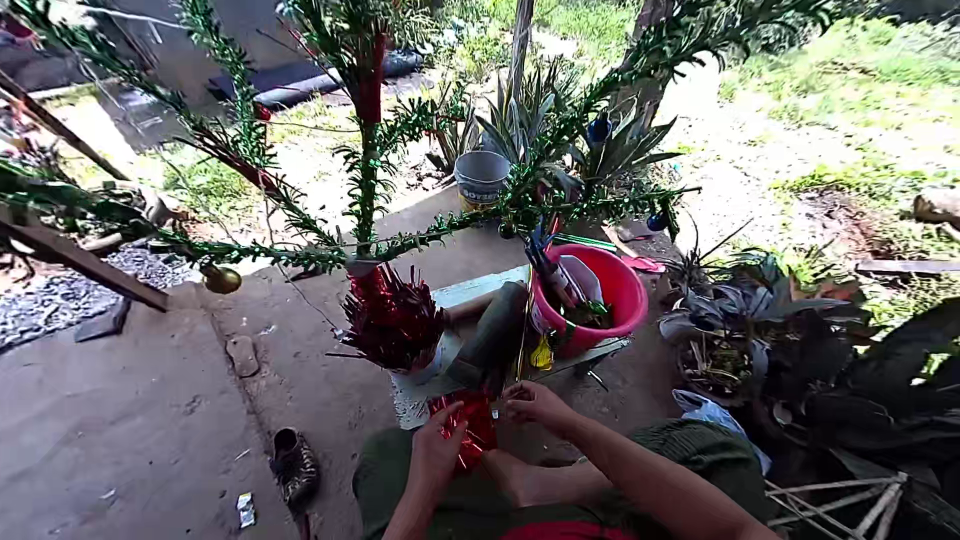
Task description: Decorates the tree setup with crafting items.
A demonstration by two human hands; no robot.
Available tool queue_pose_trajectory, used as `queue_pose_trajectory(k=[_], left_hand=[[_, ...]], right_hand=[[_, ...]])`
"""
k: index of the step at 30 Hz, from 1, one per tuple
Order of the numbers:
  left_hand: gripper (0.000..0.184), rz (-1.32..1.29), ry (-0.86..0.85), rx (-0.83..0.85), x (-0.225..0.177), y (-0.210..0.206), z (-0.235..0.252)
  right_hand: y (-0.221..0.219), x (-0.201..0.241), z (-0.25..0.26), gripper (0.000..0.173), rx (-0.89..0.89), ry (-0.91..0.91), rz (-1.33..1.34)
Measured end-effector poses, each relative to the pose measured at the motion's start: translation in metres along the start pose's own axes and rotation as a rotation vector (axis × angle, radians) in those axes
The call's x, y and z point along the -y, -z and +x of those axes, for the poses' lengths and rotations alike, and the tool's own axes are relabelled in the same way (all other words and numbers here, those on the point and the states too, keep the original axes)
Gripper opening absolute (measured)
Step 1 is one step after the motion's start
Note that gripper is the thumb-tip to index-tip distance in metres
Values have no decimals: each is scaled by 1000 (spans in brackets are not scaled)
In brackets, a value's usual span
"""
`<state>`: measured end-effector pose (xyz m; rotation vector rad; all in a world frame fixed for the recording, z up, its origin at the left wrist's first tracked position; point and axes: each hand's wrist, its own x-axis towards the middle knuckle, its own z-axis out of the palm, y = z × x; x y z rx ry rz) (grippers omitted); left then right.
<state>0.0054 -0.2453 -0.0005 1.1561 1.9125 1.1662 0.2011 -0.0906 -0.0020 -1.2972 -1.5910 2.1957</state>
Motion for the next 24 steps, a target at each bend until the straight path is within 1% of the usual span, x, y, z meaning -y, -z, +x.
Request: queue_pose_trajectory(k=[3,5,7,8,10,11,13,16,18,19,21,24], left_hand=[[32,14,-62,-177,-2,15,10],[31,-20,-55,-256,-8,17,13],[29,-54,-69,-290,-10,10,13],[29,-69,-67,-282,-10,5,12],[28,-81,-64,-254,-9,-4,11],[27,-77,-58,-235,-9,-7,11],[27,-48,-44,-213,-7,-10,12],[26,-5,-44,-243,-3,-13,14],[26,18,-47,-268,0,-13,15],[27,29,-45,-274,2,-13,15],[28,55,-38,-287,4,-13,17],[27,93,-30,-297,0,-13,20]], right_hand=[[21,-32,27,41,-312,-206,206],[35,-51,47,46,-498,-316,320],[41,-62,64,47,-617,-349,354],[41,-66,73,49,-654,-348,348],[42,-71,89,55,-674,-341,380],[41,-72,96,55,-680,-337,423],[40,-73,107,53,-705,-350,491],[37,-70,113,47,-730,-377,522],[35,-72,117,41,-737,-383,489],[34,-73,117,41,-725,-379,455],[30,-72,110,43,-684,-378,359],[27,-75,95,35,-637,-384,335]])
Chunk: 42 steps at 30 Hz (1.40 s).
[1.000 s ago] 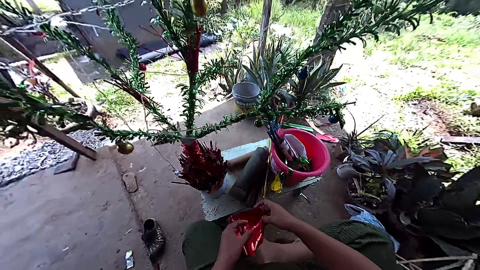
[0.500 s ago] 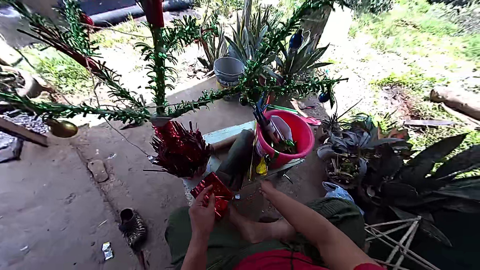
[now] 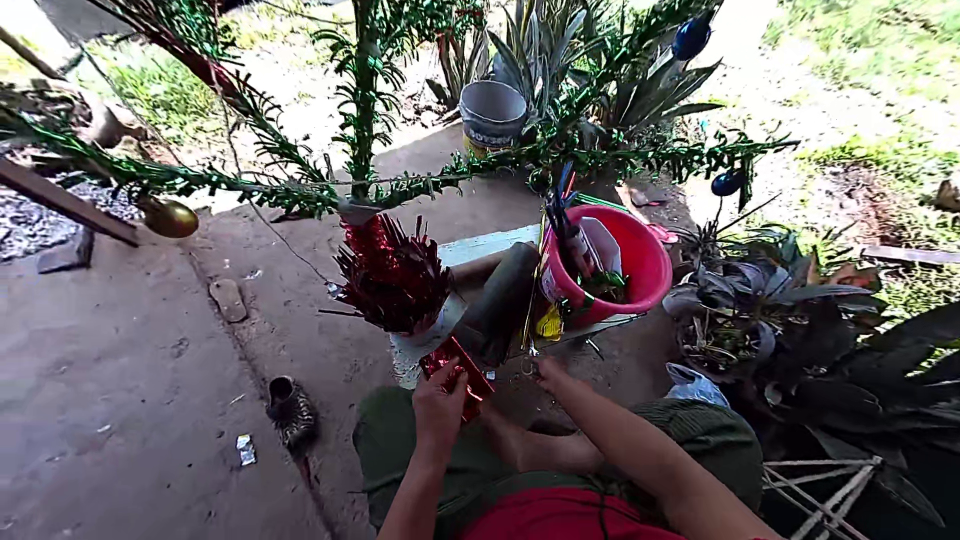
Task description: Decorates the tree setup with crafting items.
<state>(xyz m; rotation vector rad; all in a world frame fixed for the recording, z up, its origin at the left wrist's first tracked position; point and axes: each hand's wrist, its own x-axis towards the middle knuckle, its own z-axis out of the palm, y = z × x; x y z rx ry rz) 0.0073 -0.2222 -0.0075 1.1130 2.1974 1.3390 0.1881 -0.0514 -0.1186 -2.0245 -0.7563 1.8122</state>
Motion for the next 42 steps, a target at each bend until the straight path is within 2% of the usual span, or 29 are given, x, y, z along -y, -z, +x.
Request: queue_pose_trajectory(k=[3,6,9,10,12,13,15,16,17,18,19,22,25,27,29,31,33,35,39,42], left_hand=[[21,21,-10,14,-2,1,2],[18,57,16,41,-4,5,4],[19,-5,105,128,-9,4,2],[20,-34,132,167,-12,1,0],[24,-62,155,268,-24,-10,-4],[27,-59,136,341,-32,-17,-4],[36,-19,38,495,-53,-27,3],[38,5,-20,550,-69,-30,8],[39,19,-75,572,-86,-33,13],[39,18,-123,567,-103,-35,17],[38,2,-167,548,-119,-36,21],[35,-87,-281,440,-147,-42,27],[26,-168,-279,306,-144,-48,21],[27,-221,-164,272,-135,-52,11],[33,-264,-75,267,-126,-59,-4],[41,-280,-94,271,-130,-65,-19],[47,-268,-239,253,-144,-68,-33],[49,-257,-473,200,-160,-71,-44],[45,-282,-856,174,-187,-72,-58],[46,-292,-966,149,-199,-67,-62]], right_hand=[[14,-8,-29,27,52,-89,110],[36,-16,-78,13,165,-204,203],[68,-12,-124,21,374,-171,102],[77,-7,-137,21,427,-88,56],[92,8,-160,26,466,245,-135],[99,18,-169,35,432,479,-298],[112,38,-184,63,245,925,-537],[117,46,-190,71,172,1090,-545],[123,55,-199,73,160,1181,-484],[127,62,-206,77,213,1197,-364],[131,66,-213,81,329,1144,-189],[140,62,-226,55,748,780,340],[155,37,-219,44,1083,452,509],[162,17,-205,43,1208,395,539],[168,2,-192,44,1128,477,489],[169,-5,-182,46,870,642,407],[169,0,-176,53,648,793,312],[168,12,-178,57,517,914,283],[165,41,-218,52,446,1072,304],[163,54,-245,53,401,1215,324]])
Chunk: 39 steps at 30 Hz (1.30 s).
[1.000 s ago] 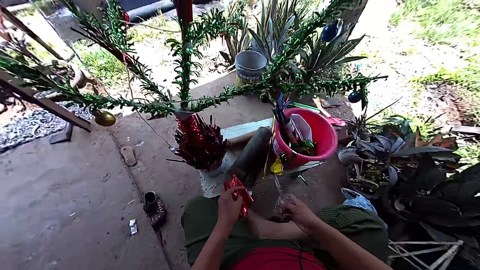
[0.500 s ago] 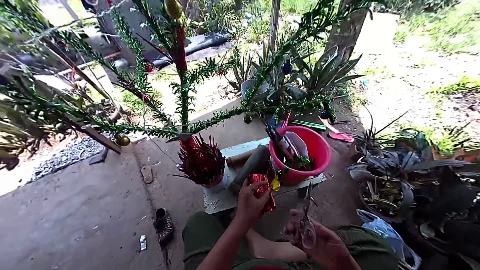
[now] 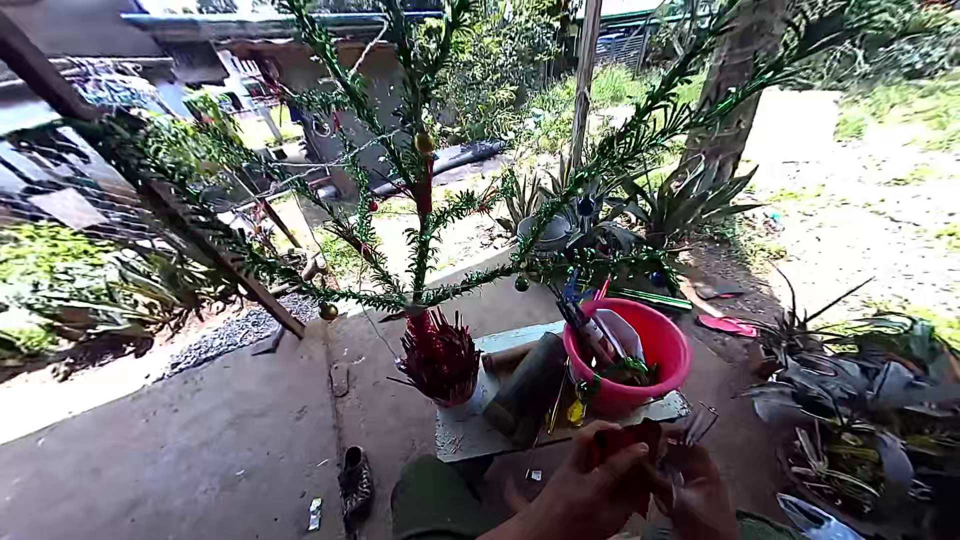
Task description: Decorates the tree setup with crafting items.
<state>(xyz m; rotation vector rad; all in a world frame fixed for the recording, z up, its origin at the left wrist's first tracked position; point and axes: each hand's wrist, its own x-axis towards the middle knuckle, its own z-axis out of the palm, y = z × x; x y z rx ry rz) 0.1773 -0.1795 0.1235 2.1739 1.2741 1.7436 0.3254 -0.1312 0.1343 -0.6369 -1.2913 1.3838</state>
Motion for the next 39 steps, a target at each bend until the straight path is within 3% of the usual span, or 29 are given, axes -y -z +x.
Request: queue_pose_trajectory(k=[4,7,12,16,21,25,28,31,35,37,39], left_hand=[[37,-28,6,-88,-6,8,6],[24,-70,109,-130,-5,20,8],[27,-193,286,97,10,23,-8],[34,-74,478,241,43,26,-40],[36,147,839,327,66,33,-63],[26,180,944,398,80,11,-64],[32,243,983,324,108,4,-54],[53,259,1108,333,146,-5,-21],[74,289,1144,335,196,-42,20],[75,314,1144,364,214,-57,31],[64,305,1140,376,219,-65,38]], right_hand=[[-6,10,15,48,-32,216,23],[-6,9,14,43,-73,233,66],[-1,-17,9,34,-126,-45,61],[30,-55,40,22,-158,-273,-30],[100,-125,115,51,-626,-433,-178],[104,-134,158,78,-840,-491,-540],[92,-150,163,83,-909,-425,-648],[89,-170,136,72,-848,-275,-745],[84,-178,97,56,-824,-116,-734],[80,-180,81,51,-821,-73,-724],[77,-183,70,48,-810,-34,-727]])
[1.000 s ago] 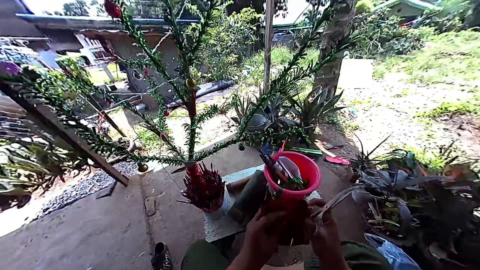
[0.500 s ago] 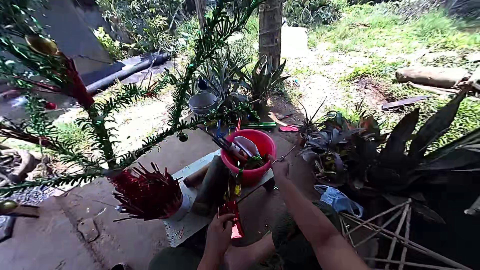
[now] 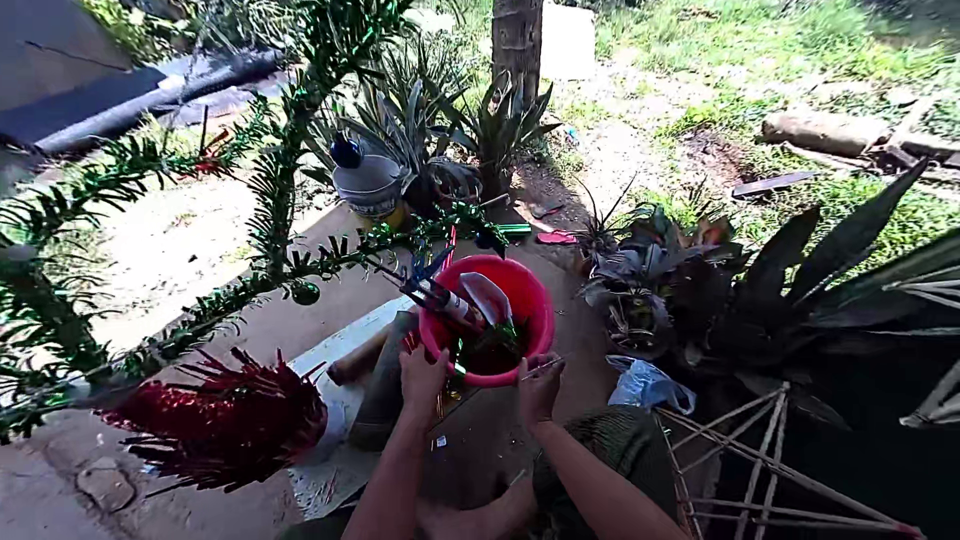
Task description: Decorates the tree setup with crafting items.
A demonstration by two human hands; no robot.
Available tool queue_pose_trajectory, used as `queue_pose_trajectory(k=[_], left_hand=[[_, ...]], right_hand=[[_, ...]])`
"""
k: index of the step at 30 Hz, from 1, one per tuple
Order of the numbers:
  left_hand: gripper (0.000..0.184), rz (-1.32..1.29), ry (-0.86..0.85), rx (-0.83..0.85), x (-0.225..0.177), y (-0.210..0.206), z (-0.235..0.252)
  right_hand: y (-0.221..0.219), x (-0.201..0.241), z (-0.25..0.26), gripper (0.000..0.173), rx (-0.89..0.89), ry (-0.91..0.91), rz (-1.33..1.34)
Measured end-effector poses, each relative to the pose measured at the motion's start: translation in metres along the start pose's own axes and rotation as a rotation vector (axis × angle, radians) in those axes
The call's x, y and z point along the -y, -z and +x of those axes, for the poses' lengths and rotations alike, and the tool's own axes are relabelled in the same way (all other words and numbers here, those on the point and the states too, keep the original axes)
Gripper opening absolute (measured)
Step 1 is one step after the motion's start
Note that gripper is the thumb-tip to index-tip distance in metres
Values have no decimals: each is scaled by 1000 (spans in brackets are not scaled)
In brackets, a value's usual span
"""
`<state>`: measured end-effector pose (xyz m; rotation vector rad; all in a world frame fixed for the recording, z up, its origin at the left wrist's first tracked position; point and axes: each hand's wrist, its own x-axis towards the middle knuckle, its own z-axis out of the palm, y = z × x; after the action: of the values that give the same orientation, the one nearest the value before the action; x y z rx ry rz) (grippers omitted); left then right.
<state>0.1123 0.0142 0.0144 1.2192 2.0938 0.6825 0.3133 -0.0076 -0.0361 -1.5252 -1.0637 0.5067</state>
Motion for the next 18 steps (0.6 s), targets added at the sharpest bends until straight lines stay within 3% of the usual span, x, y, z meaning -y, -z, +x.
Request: queue_pose_trajectory(k=[4,18], left_hand=[[57,-1,-12,4,4,-1,-6],[57,12,-33,-22,22,4,-14]], right_hand=[[5,-6,-16,45,-3,-5,7],[7,-4,-35,41,30,-3,89]])
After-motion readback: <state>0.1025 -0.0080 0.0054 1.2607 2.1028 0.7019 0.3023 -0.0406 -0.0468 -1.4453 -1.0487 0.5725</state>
